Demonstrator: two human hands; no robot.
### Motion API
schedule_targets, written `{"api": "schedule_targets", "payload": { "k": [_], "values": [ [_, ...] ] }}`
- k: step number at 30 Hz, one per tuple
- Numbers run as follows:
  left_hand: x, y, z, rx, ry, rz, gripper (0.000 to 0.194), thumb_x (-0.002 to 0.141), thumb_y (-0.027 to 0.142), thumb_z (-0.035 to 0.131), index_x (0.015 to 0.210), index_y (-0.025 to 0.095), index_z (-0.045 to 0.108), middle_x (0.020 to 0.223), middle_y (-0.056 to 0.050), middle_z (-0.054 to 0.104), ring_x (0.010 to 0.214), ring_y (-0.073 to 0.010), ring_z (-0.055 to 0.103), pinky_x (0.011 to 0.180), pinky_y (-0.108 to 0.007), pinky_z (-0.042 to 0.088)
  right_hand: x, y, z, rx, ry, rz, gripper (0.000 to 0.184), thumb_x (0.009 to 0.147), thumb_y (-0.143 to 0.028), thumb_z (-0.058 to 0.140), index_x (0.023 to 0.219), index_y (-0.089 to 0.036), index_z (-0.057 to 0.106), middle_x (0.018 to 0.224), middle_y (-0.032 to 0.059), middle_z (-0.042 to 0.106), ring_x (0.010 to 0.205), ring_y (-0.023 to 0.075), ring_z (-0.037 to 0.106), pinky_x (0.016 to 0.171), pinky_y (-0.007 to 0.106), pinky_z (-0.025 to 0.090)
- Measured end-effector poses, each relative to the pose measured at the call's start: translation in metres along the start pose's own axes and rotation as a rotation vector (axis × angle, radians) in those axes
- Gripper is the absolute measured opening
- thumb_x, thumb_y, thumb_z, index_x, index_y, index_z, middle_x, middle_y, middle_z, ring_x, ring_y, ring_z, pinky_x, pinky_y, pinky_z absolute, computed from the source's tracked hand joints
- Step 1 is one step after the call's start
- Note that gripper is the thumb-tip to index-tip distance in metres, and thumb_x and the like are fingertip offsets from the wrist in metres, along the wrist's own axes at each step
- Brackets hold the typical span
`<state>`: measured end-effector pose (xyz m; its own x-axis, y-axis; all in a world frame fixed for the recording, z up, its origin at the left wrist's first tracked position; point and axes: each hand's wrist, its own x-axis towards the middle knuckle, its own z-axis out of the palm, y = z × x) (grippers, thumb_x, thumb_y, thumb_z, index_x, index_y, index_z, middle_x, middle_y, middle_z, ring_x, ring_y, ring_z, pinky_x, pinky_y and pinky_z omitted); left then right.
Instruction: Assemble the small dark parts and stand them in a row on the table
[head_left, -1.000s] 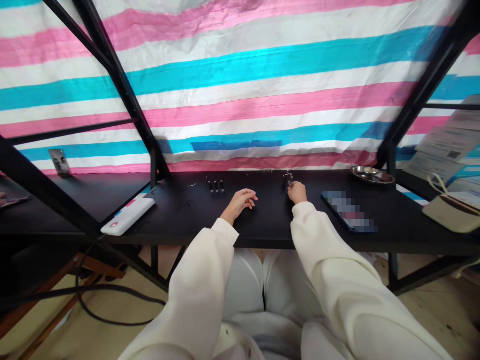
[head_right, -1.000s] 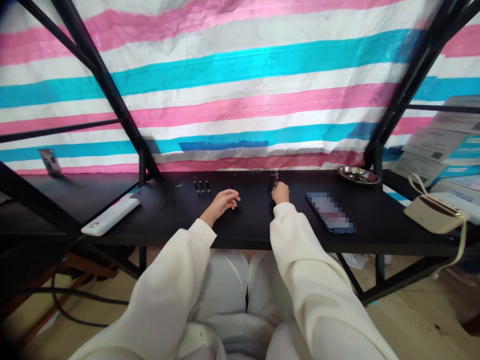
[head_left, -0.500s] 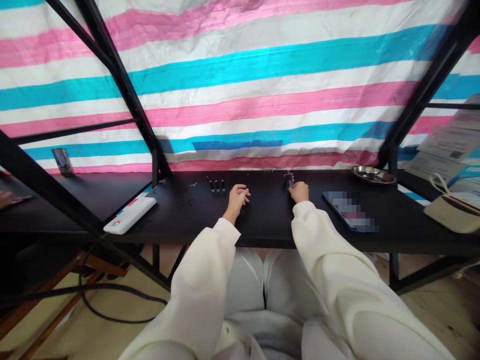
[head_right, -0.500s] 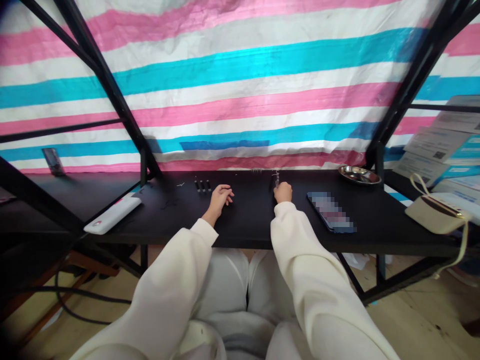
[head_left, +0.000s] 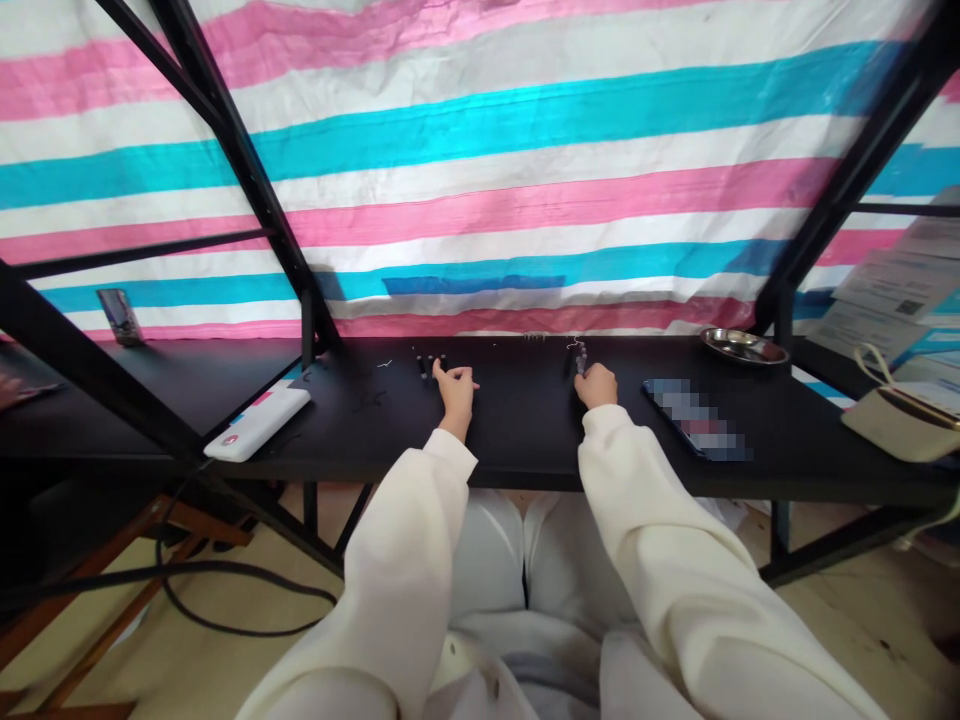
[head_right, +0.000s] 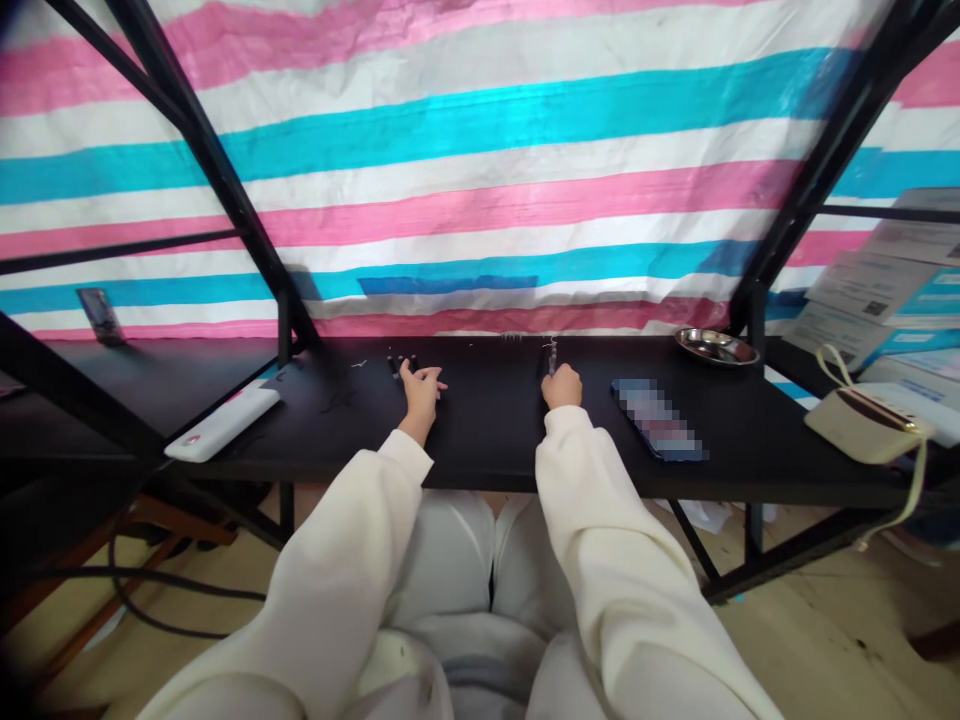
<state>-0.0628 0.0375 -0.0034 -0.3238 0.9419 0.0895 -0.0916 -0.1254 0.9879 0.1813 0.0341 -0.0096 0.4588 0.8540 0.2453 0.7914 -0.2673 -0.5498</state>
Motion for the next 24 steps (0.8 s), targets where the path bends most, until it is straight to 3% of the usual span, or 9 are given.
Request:
{"api": "schedule_targets", "payload": {
  "k": [3,9,14,20,24],
  "values": [
    [0.003,-0.001,0.003,-0.068,0.058,0.001,0.082,0.077,0.012,0.051,0.14,0.023,0.0,0.115,-0.011,0.057,0.053,-0.0057,0.058,0.038,-0.014,0.034,-0.009,-0.001,-0.001,0.041,0.007,-0.022,0.016,0.076,-0.019,0.05,0.085,-0.012,0.061,0.084,0.0153,0.065,0.082,0.023,0.061,0.074,0.03,0.044],
    [0.005,0.001,0.004,-0.217,-0.018,-0.065,0.093,0.076,0.011,0.056,0.141,0.034,-0.007,0.14,-0.014,0.035,0.074,-0.0118,0.065,0.046,-0.016,0.047,-0.02,-0.004,-0.006,0.06,0.01,-0.04,0.015,0.077,-0.021,0.049,0.082,-0.015,0.061,0.079,0.011,0.064,0.077,0.0202,0.06,0.072,0.028,0.042],
    [0.009,0.0,0.003,-0.313,-0.084,-0.089,0.098,0.073,0.006,0.056,0.14,0.037,-0.009,0.148,-0.013,0.018,0.089,-0.0146,0.064,0.056,-0.019,0.053,-0.023,-0.005,-0.008,0.058,0.012,-0.054,0.014,0.077,-0.024,0.048,0.08,-0.017,0.06,0.079,0.0095,0.064,0.077,0.0198,0.06,0.071,0.027,0.042],
    [0.012,-0.001,0.003,-0.313,-0.091,-0.105,0.091,0.071,0.005,0.06,0.14,0.034,0.009,0.15,-0.009,0.008,0.106,-0.018,0.055,0.066,-0.025,0.055,-0.023,-0.004,-0.006,0.068,-0.001,-0.068,0.012,0.076,-0.024,0.049,0.079,-0.018,0.059,0.078,0.0084,0.064,0.077,0.0195,0.059,0.071,0.027,0.042],
    [0.012,0.001,0.005,-0.323,-0.093,-0.125,0.076,0.07,0.004,0.059,0.134,0.027,0.026,0.145,-0.012,0.025,0.101,-0.0175,0.058,0.067,-0.028,0.056,-0.022,-0.004,-0.005,0.078,-0.007,-0.069,0.012,0.076,-0.025,0.049,0.078,-0.018,0.059,0.079,0.0081,0.064,0.078,0.02,0.059,0.071,0.028,0.042]
  ]
}}
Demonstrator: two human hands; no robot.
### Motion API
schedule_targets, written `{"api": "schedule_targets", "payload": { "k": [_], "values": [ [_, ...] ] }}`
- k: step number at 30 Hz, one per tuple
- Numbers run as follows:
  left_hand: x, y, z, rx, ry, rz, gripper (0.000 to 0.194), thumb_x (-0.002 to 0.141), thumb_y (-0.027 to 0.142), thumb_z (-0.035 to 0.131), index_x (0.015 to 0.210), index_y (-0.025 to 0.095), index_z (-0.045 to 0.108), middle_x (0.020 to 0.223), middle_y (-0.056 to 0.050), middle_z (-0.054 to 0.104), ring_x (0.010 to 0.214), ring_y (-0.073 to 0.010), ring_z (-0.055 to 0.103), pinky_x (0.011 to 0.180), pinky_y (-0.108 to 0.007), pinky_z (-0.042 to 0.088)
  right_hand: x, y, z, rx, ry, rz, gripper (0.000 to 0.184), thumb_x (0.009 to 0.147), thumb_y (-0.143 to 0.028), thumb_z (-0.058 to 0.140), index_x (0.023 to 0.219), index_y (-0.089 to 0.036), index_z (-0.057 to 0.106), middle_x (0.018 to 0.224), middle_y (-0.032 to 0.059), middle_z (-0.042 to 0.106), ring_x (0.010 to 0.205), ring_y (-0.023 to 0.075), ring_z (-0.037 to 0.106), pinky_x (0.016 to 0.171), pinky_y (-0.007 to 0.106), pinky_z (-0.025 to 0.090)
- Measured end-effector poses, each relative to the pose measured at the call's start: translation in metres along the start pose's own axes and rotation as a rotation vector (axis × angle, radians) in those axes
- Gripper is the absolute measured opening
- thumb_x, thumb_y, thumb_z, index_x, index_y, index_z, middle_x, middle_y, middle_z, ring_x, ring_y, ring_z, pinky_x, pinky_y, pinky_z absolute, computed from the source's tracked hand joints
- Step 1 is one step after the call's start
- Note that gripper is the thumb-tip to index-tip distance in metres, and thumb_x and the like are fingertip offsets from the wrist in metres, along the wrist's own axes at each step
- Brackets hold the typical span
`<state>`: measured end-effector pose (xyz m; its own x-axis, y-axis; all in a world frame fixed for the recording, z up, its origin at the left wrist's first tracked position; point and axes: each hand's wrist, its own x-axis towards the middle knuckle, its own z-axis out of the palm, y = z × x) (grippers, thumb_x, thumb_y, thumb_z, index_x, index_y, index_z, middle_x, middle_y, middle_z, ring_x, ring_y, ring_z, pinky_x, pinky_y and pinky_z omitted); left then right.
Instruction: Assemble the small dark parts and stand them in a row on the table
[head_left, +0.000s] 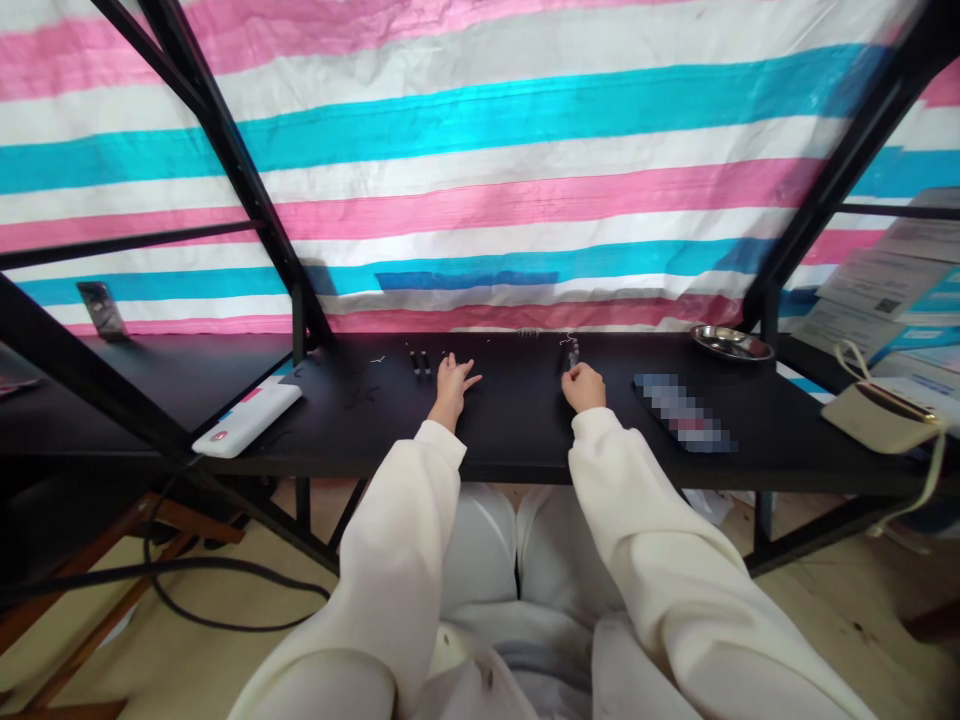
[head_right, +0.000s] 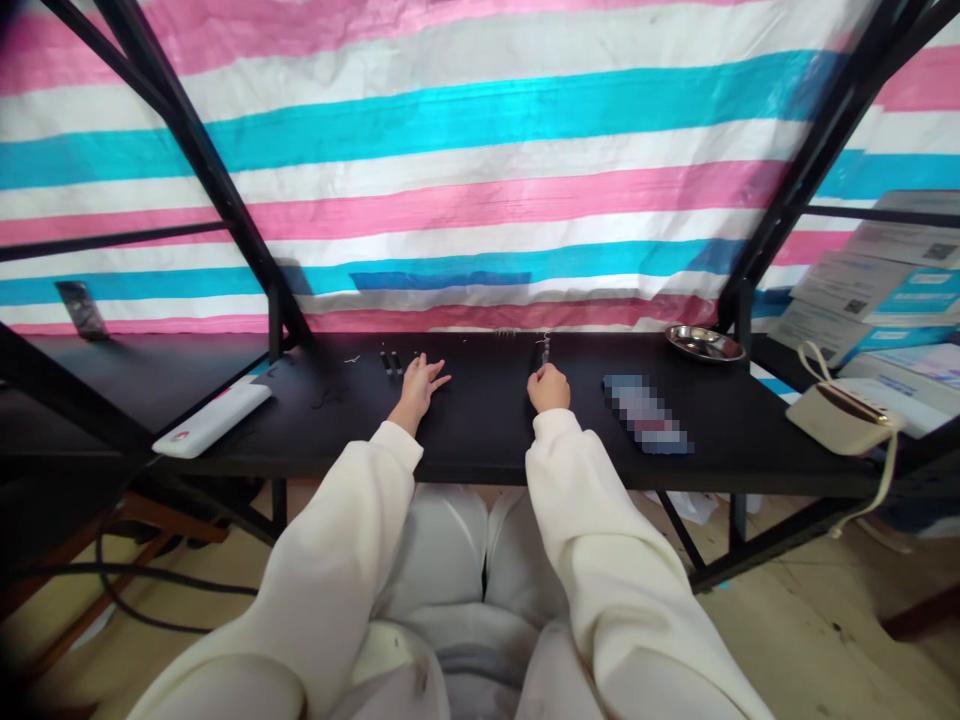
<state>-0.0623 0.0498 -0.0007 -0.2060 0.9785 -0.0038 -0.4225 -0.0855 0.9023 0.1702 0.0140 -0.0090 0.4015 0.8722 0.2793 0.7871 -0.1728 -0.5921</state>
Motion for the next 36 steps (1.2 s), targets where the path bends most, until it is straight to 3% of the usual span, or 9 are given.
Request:
{"api": "schedule_targets", "payload": {
  "k": [5,9,13,16,20,23,28,32,36],
  "values": [
    [-0.002,-0.001,0.001,0.112,0.044,-0.044,0.05,0.074,0.01,0.057,0.121,0.013,0.04,0.109,-0.017,0.058,0.079,-0.0175,0.065,0.058,-0.024,0.052,0.0,0.0,0.0,0.009,-0.003,-0.006,0.012,0.076,-0.024,0.049,0.077,-0.018,0.059,0.078,0.0078,0.064,0.077,0.0198,0.059,0.071,0.027,0.041],
    [0.004,-0.005,-0.005,0.544,0.159,0.089,0.04,0.076,0.011,0.047,0.115,0.011,0.044,0.089,-0.011,0.064,0.058,-0.0144,0.064,0.051,-0.024,0.049,-0.001,0.0,0.0,0.028,0.004,-0.017,0.012,0.076,-0.024,0.049,0.076,-0.018,0.059,0.076,0.007,0.064,0.075,0.0188,0.059,0.069,0.027,0.041],
    [0.022,-0.002,-0.009,1.095,0.192,0.338,0.043,0.075,0.008,0.043,0.118,0.009,0.047,0.102,-0.015,0.062,0.093,-0.0223,0.062,0.081,-0.034,0.048,-0.002,-0.002,-0.001,0.037,0.003,-0.026,0.01,0.075,-0.023,0.05,0.075,-0.019,0.059,0.076,0.0068,0.064,0.073,0.0189,0.058,0.067,0.027,0.04],
    [0.044,0.001,0.001,1.438,-0.076,0.479,0.057,0.074,0.005,0.042,0.13,0.01,0.038,0.132,-0.018,0.044,0.12,-0.0262,0.044,0.097,-0.039,0.038,-0.003,-0.003,-0.001,0.049,0.001,-0.044,0.011,0.076,-0.024,0.049,0.074,-0.019,0.058,0.074,0.0064,0.063,0.071,0.0183,0.058,0.066,0.027,0.039],
    [0.08,0.0,0.027,1.74,-0.407,0.379,0.072,0.072,0.003,0.044,0.139,0.021,0.025,0.149,-0.01,0.017,0.135,-0.0268,0.017,0.102,-0.049,0.029,-0.003,-0.004,0.001,0.071,-0.002,-0.11,0.011,0.077,-0.024,0.049,0.071,-0.02,0.056,0.071,0.0047,0.062,0.066,0.0168,0.056,0.061,0.025,0.037],
    [0.106,-0.005,0.047,1.835,-0.427,0.296,0.065,0.076,0.004,0.04,0.138,0.022,0.028,0.147,-0.01,0.022,0.133,-0.0258,0.023,0.1,-0.05,0.029,0.001,-0.003,0.004,0.101,0.003,-0.165,0.011,0.077,-0.025,0.049,0.069,-0.02,0.056,0.066,0.0033,0.061,0.062,0.0153,0.055,0.058,0.025,0.035],
    [0.132,-0.009,0.062,1.93,-0.36,0.502,0.038,0.08,0.007,0.036,0.113,0.009,0.056,0.123,-0.02,0.051,0.118,-0.0299,0.042,0.094,-0.043,0.034,0.009,-0.006,0.008,0.154,0.011,-0.223,0.011,0.077,-0.025,0.049,0.068,-0.021,0.054,0.064,0.0013,0.059,0.061,0.0142,0.054,0.058,0.024,0.034],
    [0.139,-0.01,0.06,1.941,-0.287,0.627,0.032,0.08,0.007,0.038,0.105,0.005,0.058,0.112,-0.022,0.056,0.11,-0.0309,0.048,0.089,-0.041,0.035,0.011,-0.01,0.007,0.188,-0.005,-0.236,0.012,0.077,-0.026,0.048,0.067,-0.021,0.053,0.063,0.0004,0.058,0.06,0.014,0.053,0.058,0.024,0.034],
    [0.127,-0.013,0.058,1.84,-0.197,0.637,0.028,0.078,0.009,0.043,0.103,0.009,0.057,0.106,-0.019,0.059,0.103,-0.0304,0.051,0.084,-0.041,0.038,0.011,-0.01,0.007,0.262,-0.013,-0.263,0.013,0.077,-0.028,0.049,0.066,-0.021,0.053,0.062,0.0,0.058,0.059,0.0137,0.052,0.059,0.025,0.036]
  ]
}}
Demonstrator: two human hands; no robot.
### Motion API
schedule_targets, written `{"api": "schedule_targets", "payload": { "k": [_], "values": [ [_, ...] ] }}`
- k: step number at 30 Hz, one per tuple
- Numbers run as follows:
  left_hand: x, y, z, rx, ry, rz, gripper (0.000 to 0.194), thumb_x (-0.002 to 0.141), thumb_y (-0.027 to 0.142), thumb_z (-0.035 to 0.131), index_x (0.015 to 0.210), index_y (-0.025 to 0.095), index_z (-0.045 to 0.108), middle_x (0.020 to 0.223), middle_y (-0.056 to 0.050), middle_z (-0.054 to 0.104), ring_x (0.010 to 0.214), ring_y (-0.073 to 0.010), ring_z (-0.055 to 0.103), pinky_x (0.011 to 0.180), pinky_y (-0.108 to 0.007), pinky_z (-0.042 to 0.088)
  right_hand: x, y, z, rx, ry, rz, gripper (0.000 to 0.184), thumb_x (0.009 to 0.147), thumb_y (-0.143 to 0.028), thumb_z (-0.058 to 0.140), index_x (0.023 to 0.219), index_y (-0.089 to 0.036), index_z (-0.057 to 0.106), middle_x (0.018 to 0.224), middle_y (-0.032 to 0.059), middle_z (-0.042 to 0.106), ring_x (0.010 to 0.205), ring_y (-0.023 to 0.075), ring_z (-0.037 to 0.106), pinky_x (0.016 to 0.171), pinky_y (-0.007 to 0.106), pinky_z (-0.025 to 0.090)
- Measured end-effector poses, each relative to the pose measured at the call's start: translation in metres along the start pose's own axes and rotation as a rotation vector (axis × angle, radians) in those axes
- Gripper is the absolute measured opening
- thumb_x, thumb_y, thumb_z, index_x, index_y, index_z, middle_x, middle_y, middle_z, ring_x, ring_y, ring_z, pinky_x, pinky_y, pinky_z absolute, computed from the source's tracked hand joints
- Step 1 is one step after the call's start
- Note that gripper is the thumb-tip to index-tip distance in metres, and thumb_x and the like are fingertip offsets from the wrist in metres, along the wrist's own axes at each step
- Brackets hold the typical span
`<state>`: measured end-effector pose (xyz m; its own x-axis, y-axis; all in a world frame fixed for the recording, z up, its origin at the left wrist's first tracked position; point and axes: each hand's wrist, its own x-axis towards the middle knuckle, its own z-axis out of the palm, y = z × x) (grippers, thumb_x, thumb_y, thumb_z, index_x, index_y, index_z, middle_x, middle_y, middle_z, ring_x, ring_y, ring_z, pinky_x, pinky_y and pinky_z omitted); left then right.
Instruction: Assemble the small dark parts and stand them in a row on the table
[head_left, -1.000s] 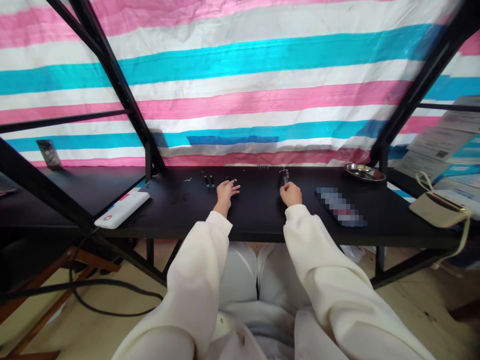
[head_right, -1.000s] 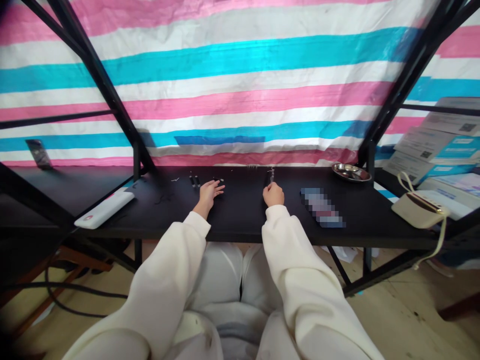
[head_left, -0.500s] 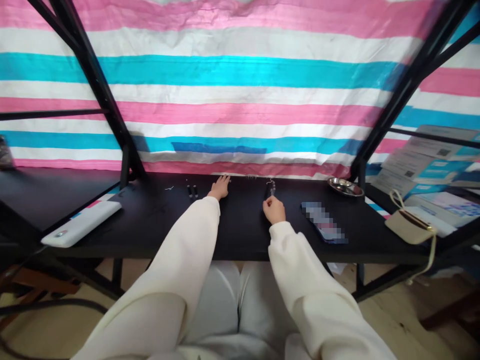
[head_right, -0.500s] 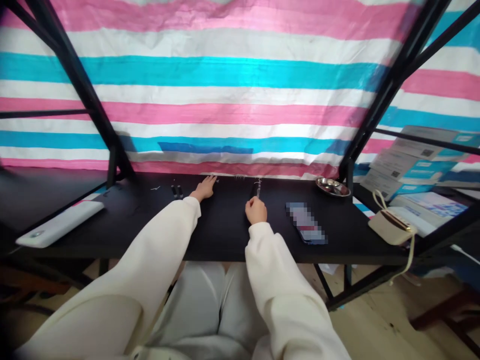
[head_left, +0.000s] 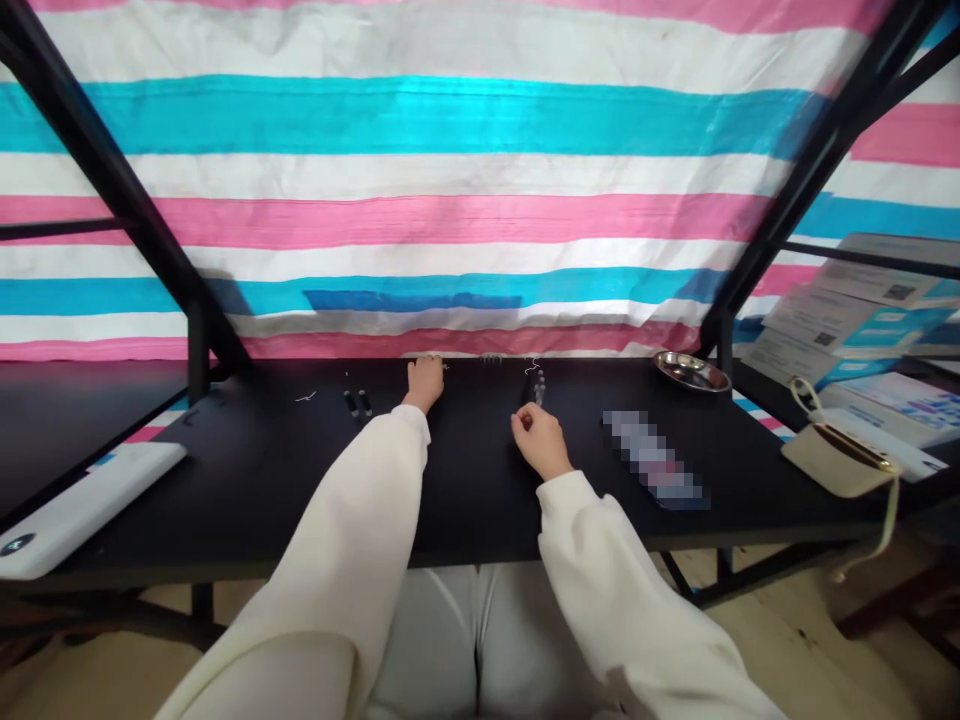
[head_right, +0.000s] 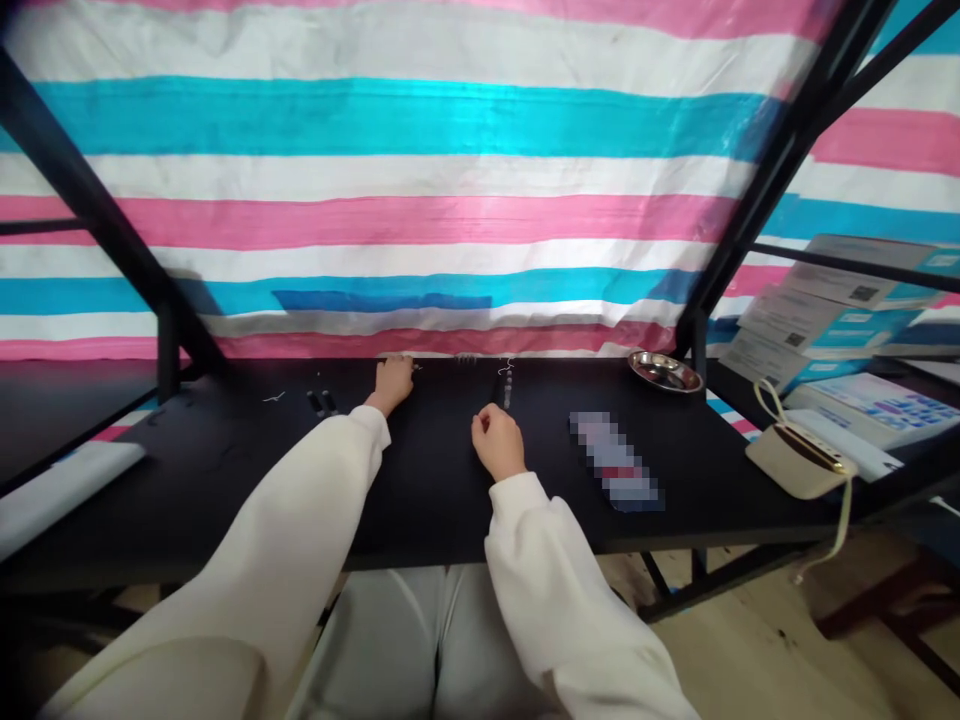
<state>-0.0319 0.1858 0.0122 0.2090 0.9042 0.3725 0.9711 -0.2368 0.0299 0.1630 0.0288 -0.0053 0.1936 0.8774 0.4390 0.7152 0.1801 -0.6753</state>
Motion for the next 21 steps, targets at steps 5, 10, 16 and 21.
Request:
{"api": "schedule_targets", "payload": {
  "k": [5,10,16,21],
  "values": [
    [-0.049,0.029,-0.029,-0.384,0.132,0.115,0.02,0.082,0.013,0.042,0.093,0.017,0.059,0.091,-0.01,0.064,0.086,-0.0215,0.057,0.076,-0.034,0.042,-0.003,-0.005,0.003,0.292,-0.052,-0.004,0.021,0.08,-0.039,0.047,0.083,-0.02,0.055,0.067,0.0001,0.058,0.056,0.0126,0.051,0.058,0.026,0.041],
    [-0.113,0.062,-0.055,-0.757,0.248,0.306,0.012,0.08,0.021,0.052,0.089,0.019,0.06,0.09,-0.005,0.063,0.085,-0.0172,0.055,0.08,-0.032,0.043,-0.009,-0.018,0.007,0.614,-0.124,-0.009,0.033,0.082,-0.049,0.044,0.098,-0.021,0.049,0.068,-0.0028,0.054,0.045,0.0085,0.046,0.046,0.023,0.037],
    [-0.146,0.071,-0.052,-1.217,0.148,0.068,0.018,0.073,0.027,0.062,0.088,0.017,0.062,0.085,-0.005,0.065,0.075,-0.0147,0.06,0.07,-0.029,0.047,-0.013,-0.034,0.017,0.77,-0.056,-0.019,0.034,0.074,-0.053,0.053,0.077,-0.019,0.052,0.055,-0.0047,0.047,0.046,0.0081,0.042,0.044,0.021,0.034],
    [-0.15,0.067,-0.053,-1.498,0.075,-0.082,0.029,0.069,0.035,0.065,0.088,0.015,0.058,0.078,-0.006,0.065,0.063,-0.0121,0.06,0.06,-0.026,0.046,-0.019,-0.035,0.019,0.898,-0.011,0.099,0.038,0.07,-0.057,0.056,0.073,-0.02,0.049,0.049,-0.007,0.043,0.039,0.0063,0.036,0.039,0.021,0.029]
  ]
}}
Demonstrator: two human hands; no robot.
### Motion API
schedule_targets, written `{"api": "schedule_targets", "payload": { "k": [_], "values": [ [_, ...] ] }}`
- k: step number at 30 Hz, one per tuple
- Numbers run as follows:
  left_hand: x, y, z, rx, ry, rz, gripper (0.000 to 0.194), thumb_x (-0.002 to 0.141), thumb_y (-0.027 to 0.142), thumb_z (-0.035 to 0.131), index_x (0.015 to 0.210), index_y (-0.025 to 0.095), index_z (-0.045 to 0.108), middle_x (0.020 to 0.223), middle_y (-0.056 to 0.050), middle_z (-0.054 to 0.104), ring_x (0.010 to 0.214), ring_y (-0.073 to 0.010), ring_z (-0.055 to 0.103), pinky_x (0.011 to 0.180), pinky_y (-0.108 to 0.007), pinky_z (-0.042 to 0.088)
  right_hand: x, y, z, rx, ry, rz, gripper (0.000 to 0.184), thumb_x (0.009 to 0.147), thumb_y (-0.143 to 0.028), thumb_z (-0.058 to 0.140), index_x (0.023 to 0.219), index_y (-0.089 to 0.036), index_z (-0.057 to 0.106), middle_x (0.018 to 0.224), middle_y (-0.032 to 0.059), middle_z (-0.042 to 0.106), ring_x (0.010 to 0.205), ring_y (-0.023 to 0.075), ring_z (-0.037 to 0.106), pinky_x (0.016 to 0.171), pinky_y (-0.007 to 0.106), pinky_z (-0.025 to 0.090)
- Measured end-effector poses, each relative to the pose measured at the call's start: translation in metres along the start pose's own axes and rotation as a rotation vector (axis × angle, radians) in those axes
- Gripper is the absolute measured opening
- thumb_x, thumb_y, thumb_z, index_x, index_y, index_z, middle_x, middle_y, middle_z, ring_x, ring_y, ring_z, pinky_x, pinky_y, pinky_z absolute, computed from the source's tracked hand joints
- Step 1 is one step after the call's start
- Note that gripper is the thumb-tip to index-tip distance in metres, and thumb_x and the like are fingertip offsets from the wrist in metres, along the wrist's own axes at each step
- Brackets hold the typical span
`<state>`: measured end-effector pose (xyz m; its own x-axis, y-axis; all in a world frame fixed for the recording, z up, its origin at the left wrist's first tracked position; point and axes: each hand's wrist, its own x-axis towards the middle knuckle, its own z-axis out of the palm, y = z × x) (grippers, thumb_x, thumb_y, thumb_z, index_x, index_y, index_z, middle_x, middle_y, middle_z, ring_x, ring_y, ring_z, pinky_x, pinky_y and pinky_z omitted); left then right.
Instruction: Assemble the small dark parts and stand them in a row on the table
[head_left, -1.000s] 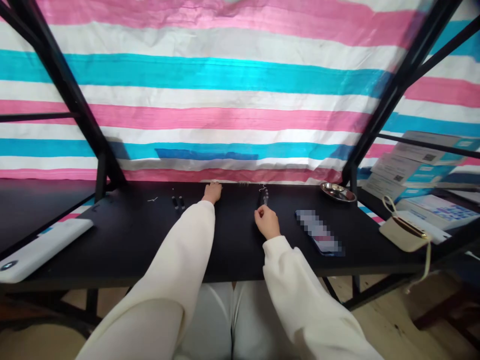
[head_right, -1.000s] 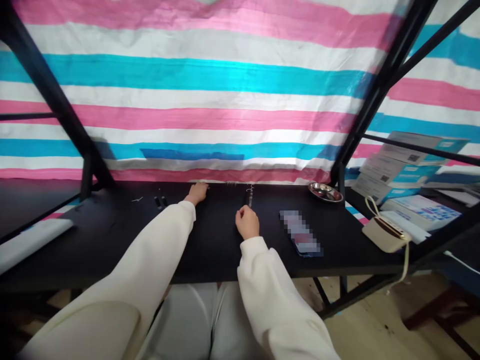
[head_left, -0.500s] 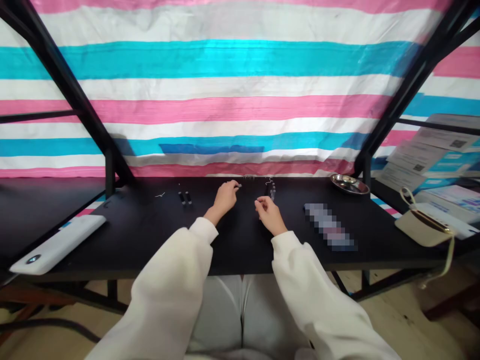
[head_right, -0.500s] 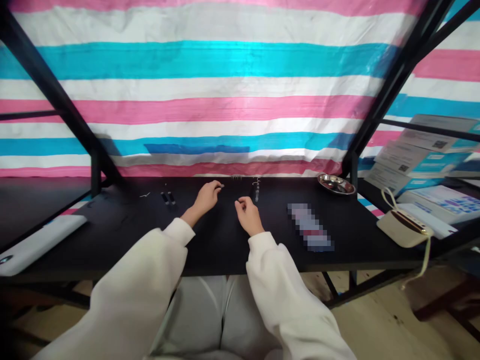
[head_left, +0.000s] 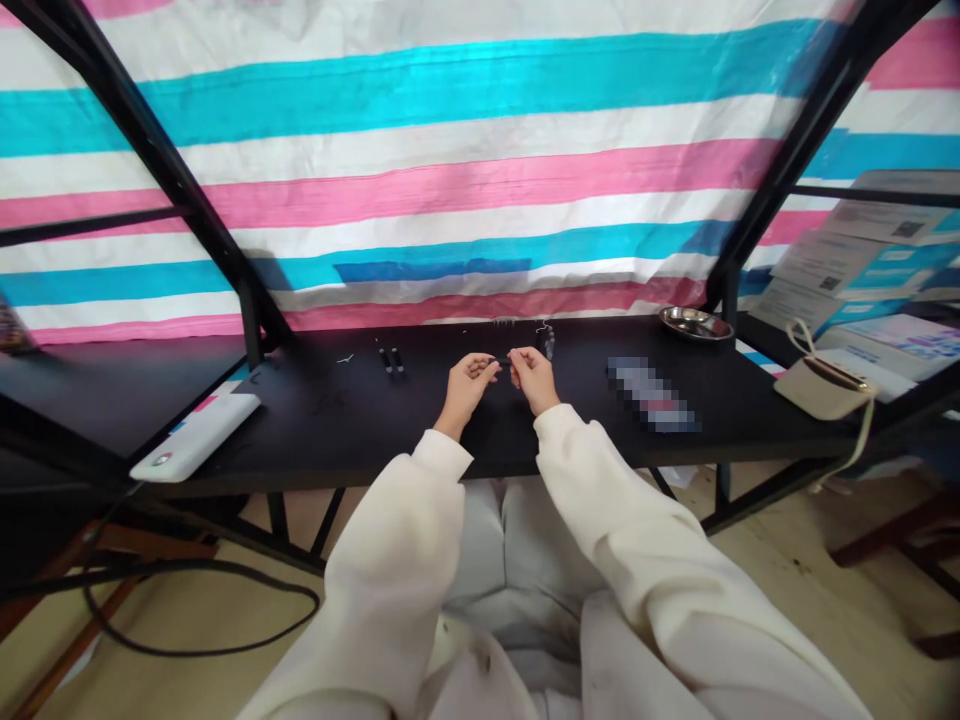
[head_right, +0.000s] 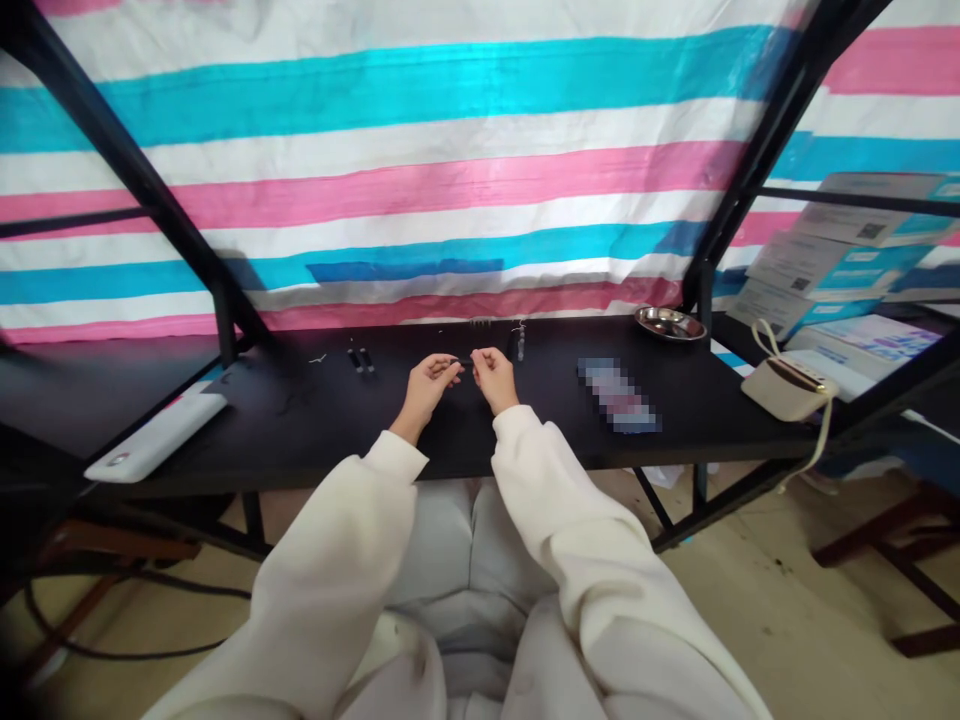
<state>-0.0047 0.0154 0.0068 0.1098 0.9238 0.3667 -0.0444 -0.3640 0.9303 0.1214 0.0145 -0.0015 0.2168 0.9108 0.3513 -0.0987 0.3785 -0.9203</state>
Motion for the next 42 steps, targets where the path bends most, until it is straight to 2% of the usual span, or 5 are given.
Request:
{"api": "schedule_targets", "payload": {
  "k": [4,15,22,29,42],
  "values": [
    [-0.002,-0.003,-0.003,-0.016,-0.012,-0.03,0.032,0.068,0.038,0.065,0.088,0.014,0.057,0.076,-0.006,0.065,0.056,-0.0101,0.057,0.051,-0.023,0.042,-0.003,0.002,-0.005,-0.035,0.018,0.007,0.039,0.067,-0.058,0.057,0.071,-0.02,0.048,0.051,-0.0061,0.046,0.039,0.0061,0.038,0.038,0.021,0.03],
    [-0.003,-0.003,-0.002,0.009,0.024,-0.026,0.026,0.07,0.034,0.062,0.087,0.014,0.055,0.074,-0.004,0.062,0.055,-0.0092,0.056,0.047,-0.02,0.037,-0.002,0.006,-0.01,-0.139,0.008,-0.107,0.036,0.071,-0.054,0.055,0.073,-0.019,0.049,0.056,-0.0042,0.05,0.043,0.0071,0.043,0.044,0.022,0.036],
    [-0.007,-0.01,-0.001,0.309,-0.012,0.124,0.013,0.084,0.032,0.044,0.085,0.019,0.046,0.069,0.002,0.054,0.047,-0.0059,0.047,0.05,-0.021,0.038,-0.002,0.008,-0.009,-0.166,-0.009,-0.118,0.036,0.072,-0.054,0.054,0.074,-0.019,0.048,0.058,-0.0041,0.05,0.045,0.007,0.041,0.045,0.022,0.034],
    [-0.011,-0.007,-0.004,0.495,0.019,0.177,0.027,0.088,0.04,0.036,0.074,0.019,0.046,0.063,0.002,0.048,0.052,-0.0087,0.045,0.053,-0.021,0.036,-0.003,0.008,-0.009,-0.144,-0.05,-0.12,0.036,0.072,-0.055,0.054,0.074,-0.019,0.048,0.059,-0.0042,0.05,0.045,0.0067,0.041,0.045,0.021,0.034],
    [-0.013,0.0,-0.003,0.461,0.076,0.156,0.037,0.088,0.042,0.034,0.061,0.019,0.041,0.055,0.002,0.045,0.049,-0.009,0.043,0.053,-0.022,0.034,-0.006,0.002,-0.007,-0.145,-0.064,-0.121,0.037,0.071,-0.056,0.054,0.074,-0.02,0.047,0.058,-0.0043,0.05,0.045,0.007,0.043,0.045,0.022,0.036]
  ]
}}
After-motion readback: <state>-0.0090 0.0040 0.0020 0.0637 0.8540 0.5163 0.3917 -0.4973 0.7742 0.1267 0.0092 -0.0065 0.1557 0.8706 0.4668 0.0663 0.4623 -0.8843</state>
